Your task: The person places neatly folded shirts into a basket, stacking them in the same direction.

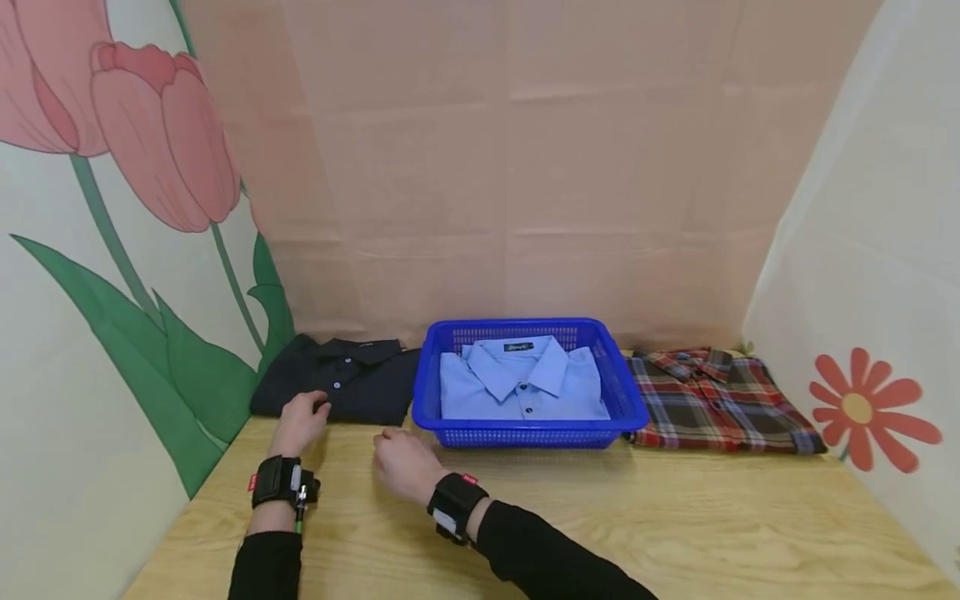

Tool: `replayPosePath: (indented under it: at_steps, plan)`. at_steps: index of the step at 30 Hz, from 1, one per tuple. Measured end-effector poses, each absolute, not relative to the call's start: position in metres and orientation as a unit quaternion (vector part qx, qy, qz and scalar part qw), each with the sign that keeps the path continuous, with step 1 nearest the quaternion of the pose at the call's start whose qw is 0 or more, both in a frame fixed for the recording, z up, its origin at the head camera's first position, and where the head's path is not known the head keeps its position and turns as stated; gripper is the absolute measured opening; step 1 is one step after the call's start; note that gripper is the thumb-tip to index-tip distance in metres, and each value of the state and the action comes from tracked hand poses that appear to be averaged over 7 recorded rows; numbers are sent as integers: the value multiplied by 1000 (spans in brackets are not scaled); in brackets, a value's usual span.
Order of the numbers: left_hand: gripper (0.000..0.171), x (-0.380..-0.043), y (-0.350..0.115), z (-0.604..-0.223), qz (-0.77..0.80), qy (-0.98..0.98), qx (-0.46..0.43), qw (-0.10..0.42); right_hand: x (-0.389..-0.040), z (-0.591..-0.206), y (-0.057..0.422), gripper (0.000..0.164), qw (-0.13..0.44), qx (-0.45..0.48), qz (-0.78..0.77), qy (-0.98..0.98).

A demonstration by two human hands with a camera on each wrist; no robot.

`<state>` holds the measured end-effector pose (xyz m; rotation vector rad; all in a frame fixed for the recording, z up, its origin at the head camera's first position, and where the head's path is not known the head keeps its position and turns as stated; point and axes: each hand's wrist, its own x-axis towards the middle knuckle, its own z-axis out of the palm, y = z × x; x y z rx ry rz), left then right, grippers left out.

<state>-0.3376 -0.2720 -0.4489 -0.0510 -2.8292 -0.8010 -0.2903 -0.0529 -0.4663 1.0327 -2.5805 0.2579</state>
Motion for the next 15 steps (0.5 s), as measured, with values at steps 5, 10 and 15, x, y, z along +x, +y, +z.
replayPosePath:
  at_steps: [5, 10, 15]
  plan:
    - [39, -338, -270, -451, -276, -960, 1, 43, -302, -472, -57, 52, 50, 300, 159, -939]
    - [45, -340, -266, -454, -273, -962, 7, -7, -307, -473, -59, 68, -45, 229, 195, -953]
    - [45, -339, -264, -456, -266, -964, -1, -11, -309, -474, -63, 74, -71, 203, 198, -956]
